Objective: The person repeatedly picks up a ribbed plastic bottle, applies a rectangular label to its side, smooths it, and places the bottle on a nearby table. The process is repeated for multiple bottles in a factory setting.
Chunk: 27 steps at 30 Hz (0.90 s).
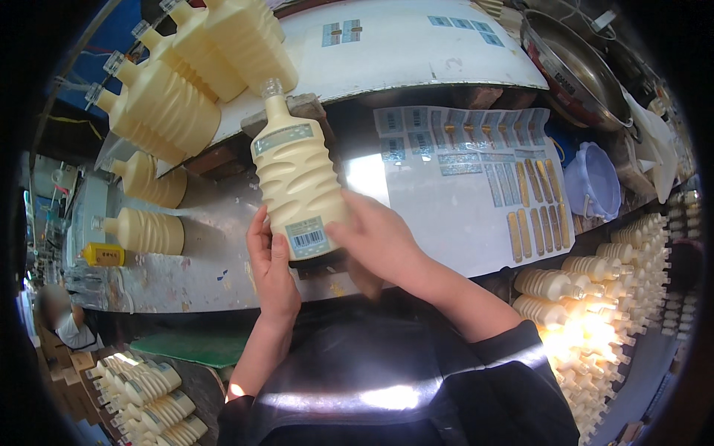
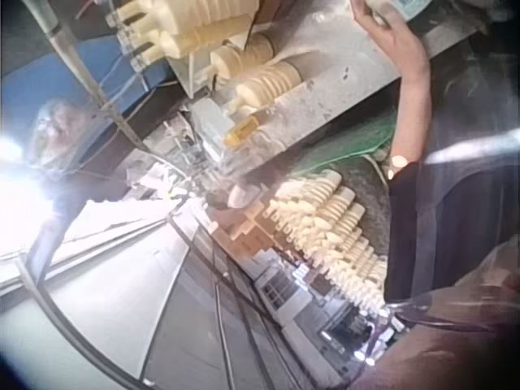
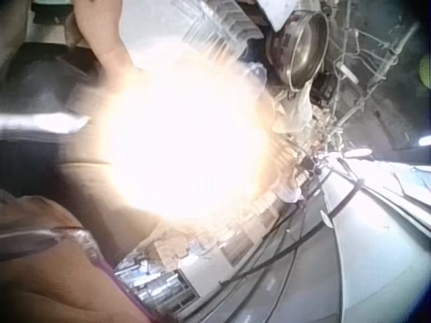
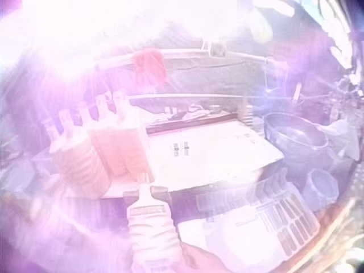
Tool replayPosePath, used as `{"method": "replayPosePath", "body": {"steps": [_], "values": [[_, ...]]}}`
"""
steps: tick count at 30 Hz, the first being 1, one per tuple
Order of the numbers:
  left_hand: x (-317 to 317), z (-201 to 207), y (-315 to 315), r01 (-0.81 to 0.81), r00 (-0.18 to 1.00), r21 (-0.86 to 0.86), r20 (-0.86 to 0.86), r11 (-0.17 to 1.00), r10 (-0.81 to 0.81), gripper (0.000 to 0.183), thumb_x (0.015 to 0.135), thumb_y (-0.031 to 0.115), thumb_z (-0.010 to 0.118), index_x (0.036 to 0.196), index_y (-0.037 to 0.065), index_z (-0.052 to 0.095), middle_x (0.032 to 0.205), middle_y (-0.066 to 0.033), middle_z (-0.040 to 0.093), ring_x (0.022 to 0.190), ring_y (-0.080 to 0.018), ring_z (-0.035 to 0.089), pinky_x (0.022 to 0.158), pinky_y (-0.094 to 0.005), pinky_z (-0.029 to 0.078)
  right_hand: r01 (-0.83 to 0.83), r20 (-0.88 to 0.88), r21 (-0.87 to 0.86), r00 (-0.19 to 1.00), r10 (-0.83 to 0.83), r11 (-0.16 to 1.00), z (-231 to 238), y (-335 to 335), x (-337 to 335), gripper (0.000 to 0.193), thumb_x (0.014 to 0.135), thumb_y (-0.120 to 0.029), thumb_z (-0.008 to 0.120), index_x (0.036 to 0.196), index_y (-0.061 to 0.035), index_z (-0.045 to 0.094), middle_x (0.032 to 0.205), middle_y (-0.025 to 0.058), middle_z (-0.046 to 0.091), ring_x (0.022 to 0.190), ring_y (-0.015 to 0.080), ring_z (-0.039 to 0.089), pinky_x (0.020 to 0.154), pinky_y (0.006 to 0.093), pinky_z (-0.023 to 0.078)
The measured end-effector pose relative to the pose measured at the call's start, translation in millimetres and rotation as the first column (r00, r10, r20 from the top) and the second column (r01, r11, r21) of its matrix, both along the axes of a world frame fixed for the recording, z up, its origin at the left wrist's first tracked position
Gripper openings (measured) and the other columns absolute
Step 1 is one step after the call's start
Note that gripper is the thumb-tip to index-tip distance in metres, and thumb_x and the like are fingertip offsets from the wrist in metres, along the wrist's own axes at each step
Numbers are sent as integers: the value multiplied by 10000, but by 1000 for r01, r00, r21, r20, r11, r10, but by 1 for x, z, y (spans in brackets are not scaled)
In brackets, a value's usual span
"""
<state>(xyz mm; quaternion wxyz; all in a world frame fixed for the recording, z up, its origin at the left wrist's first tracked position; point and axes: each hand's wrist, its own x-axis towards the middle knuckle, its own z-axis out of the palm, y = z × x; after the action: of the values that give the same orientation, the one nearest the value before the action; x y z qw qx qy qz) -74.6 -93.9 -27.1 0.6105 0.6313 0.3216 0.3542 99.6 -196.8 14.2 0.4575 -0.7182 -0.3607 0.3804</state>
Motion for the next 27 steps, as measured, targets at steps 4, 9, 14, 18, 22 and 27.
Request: {"method": "replayPosePath", "body": {"steps": [4,9,14,18,22,27], "values": [[2,4,-4,-4,998,-48,66,999,7,548,1070,168,511,1569,52,318,1466,-131,459,1347,-215,458,1163,-371,347,-18,31,-21,999,18,1000,13,-1,-2,582,900,-341,704,1389,-55,572,1145,210,693,1029,369,675,924,430,523],[4,4,-6,-11,1000,-34,13,999,11,691,965,109,627,1566,31,297,1481,-158,417,1371,-259,441,1171,-404,353,9,207,-20,978,-5,1000,16,1,-10,620,884,-358,715,1407,-62,560,1247,230,660,1141,400,643,979,457,506],[7,8,-7,-24,999,-46,24,999,25,721,935,113,671,1546,11,303,1454,-174,434,1361,-265,445,1156,-401,368,11,183,-28,983,-6,1000,11,2,-9,620,882,-365,710,1398,-51,569,1234,237,668,1118,403,654,971,454,512],[8,6,-7,-29,999,-45,43,999,31,731,950,163,706,1557,54,315,1428,-140,457,1327,-235,453,1151,-391,356,20,178,-18,984,-16,1000,10,2,-10,615,885,-365,706,1393,-46,574,1222,240,673,1106,400,662,966,452,516],[8,6,-7,-29,998,-48,58,998,32,743,956,199,725,1565,71,318,1422,-126,461,1313,-222,453,1152,-387,347,16,169,-23,986,-12,1000,12,2,-9,620,884,-370,708,1396,-46,573,1223,239,672,1109,395,664,967,449,517],[8,5,-8,-25,997,-47,72,999,28,772,945,192,741,1566,58,303,1427,-129,456,1317,-226,452,1153,-388,347,9,165,-29,986,-4,1000,11,2,-9,629,875,-373,720,1394,-47,576,1232,239,670,1115,394,663,970,448,517]]}}
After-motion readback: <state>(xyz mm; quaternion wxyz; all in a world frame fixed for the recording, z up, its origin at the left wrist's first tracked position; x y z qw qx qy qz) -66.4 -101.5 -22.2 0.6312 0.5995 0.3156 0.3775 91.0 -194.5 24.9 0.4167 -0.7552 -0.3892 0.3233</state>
